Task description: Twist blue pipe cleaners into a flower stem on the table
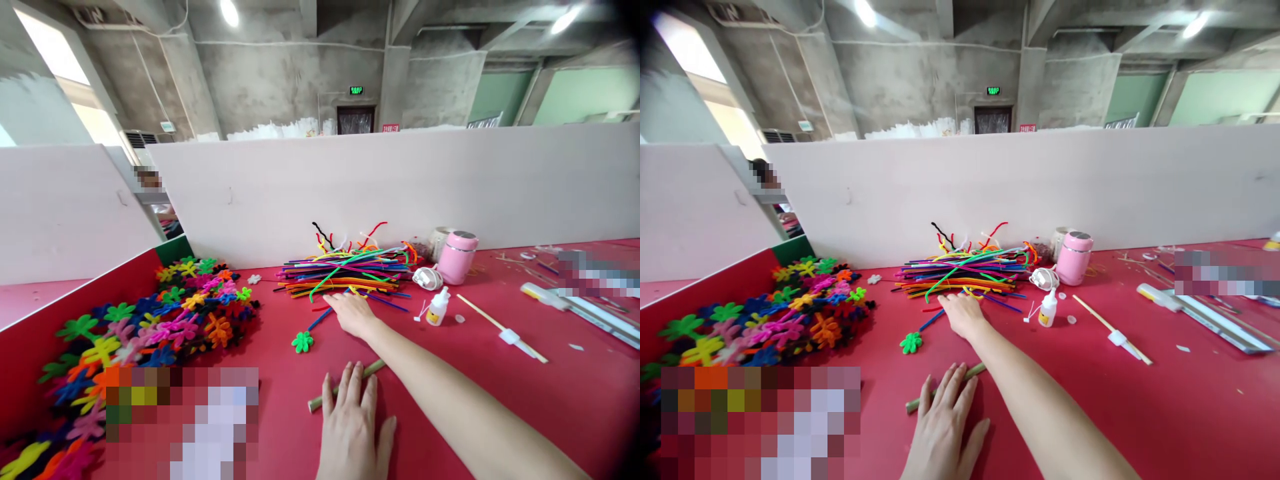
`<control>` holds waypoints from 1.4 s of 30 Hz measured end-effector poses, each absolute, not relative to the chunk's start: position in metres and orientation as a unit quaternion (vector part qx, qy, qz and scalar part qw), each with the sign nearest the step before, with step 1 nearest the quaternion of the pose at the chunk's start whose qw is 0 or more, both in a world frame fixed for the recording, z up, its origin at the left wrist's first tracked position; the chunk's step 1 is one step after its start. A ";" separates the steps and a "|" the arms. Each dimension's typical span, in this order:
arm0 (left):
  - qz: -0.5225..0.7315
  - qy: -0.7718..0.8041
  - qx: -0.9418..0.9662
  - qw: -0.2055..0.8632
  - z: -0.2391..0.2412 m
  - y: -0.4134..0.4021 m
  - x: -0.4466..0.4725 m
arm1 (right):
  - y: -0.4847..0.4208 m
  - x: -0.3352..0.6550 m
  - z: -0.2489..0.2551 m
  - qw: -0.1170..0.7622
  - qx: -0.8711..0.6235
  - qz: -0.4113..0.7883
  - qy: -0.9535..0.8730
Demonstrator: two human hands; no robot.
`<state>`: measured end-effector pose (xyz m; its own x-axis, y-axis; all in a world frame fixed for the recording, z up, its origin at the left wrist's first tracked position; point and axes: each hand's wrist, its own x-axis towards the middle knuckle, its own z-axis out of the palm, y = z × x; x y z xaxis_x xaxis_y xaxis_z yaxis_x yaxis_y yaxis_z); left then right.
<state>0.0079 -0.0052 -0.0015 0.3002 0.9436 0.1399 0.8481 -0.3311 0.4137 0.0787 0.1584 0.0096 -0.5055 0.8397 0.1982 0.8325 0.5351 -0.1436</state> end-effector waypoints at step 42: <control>0.189 0.543 0.811 0.110 -0.009 -0.002 0.002 | 0.184 0.202 0.099 0.552 -0.533 0.264 -0.584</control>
<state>0.0021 -0.0021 -0.0091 0.3396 0.9220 0.1858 0.8387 -0.3862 0.3839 0.2022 0.1836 0.0987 0.1773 0.9148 0.3630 0.3320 0.2916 -0.8971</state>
